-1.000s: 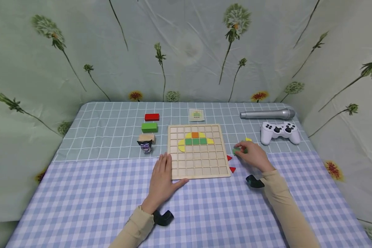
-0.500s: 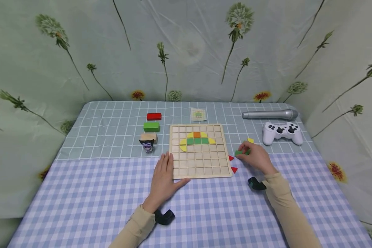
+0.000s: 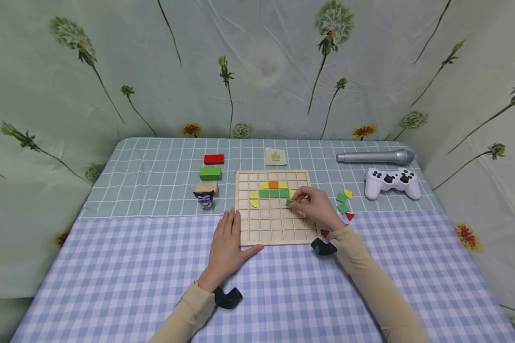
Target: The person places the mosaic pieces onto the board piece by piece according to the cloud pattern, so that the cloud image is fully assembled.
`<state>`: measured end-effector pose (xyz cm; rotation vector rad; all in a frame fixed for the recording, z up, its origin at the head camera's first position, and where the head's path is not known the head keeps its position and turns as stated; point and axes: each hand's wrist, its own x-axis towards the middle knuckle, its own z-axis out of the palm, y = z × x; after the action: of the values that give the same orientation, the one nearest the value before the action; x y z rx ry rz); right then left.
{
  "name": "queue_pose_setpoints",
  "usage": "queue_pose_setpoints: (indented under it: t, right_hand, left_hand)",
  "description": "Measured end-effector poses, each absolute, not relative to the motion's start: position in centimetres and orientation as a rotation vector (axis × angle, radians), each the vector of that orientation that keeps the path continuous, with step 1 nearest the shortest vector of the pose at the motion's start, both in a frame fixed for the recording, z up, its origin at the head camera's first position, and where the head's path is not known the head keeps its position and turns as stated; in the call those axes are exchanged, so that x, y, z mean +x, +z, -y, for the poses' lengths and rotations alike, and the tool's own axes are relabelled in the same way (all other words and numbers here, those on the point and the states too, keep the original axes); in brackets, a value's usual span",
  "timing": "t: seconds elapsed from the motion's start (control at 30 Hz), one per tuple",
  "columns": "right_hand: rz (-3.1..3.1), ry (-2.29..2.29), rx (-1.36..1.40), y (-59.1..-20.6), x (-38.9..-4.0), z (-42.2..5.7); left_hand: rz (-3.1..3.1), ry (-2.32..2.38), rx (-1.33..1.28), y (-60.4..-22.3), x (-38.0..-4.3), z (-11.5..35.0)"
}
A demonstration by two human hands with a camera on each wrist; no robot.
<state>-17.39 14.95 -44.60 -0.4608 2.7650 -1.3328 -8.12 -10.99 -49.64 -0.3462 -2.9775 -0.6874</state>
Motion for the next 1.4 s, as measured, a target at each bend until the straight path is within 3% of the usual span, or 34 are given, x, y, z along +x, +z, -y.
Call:
queue_pose_setpoints:
  t: [0.3, 0.83, 1.07, 1.4]
  right_hand:
    - [-2.751, -1.263, -0.471, -45.1, -18.7, -10.2]
    - [-2.882, -0.999, -0.51, -45.4, -19.1, -8.7]
    - [-2.865, -1.064, -0.522, -45.1, -18.5, -11.3]
    - [-3.078, -1.09, -0.288, -44.3, -18.2, -19.9]
  left_hand:
    - [2.99, -0.672, -0.342, -49.8, -8.2, 10.7]
    - [2.965, -0.671, -0.365, -49.7, -8.5, 10.6]
    - [2.975, -0.674, -0.365, -49.9, -8.6, 10.4]
    - [2.976, -0.682, -0.346, -49.7, -8.2, 11.0]
